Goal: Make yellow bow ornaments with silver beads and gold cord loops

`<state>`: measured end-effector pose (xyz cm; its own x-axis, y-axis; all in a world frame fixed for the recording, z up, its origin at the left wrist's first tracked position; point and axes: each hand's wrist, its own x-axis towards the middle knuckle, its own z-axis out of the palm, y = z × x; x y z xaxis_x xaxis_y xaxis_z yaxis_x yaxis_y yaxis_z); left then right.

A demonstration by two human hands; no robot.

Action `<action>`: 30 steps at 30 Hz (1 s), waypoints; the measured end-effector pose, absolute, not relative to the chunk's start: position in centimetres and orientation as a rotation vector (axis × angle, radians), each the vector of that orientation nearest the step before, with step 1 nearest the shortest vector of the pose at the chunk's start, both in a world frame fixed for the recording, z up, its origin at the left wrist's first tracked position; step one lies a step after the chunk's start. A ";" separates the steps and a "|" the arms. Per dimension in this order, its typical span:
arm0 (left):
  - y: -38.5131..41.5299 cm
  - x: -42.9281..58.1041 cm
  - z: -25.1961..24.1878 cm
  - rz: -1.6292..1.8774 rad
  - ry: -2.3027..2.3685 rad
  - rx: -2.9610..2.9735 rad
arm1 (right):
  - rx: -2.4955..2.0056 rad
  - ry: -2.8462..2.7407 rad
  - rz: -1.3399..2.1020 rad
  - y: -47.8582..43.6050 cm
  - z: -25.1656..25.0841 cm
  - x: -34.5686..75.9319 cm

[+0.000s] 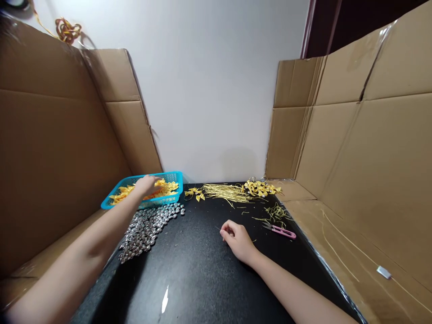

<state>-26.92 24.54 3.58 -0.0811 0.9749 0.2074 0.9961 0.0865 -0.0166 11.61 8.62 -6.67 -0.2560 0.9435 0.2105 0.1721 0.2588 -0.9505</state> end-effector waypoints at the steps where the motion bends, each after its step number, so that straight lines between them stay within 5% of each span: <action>1: 24.5 -26.8 3.5 -0.221 -2.192 -2.020 | -1.038 -1.605 1.108 8.7 -6.7 11.6; 12: 22.5 -22.6 5.7 -1.222 -2.091 -1.980 | -0.824 -1.144 1.550 9.5 -6.3 11.9; 21: 9.5 -10.5 -2.2 -1.851 -1.881 -2.749 | -0.638 -0.978 1.719 8.9 -5.0 11.9; 30: 7.1 -7.9 -5.7 -2.240 -2.077 -2.893 | -0.746 -1.065 1.677 8.8 -6.3 10.9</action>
<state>-7.86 7.13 -5.67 0.2178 0.9696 0.1113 0.0378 -0.1223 0.9918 10.92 8.78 -6.29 -0.3355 0.9420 0.0039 -0.4040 -0.1402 -0.9039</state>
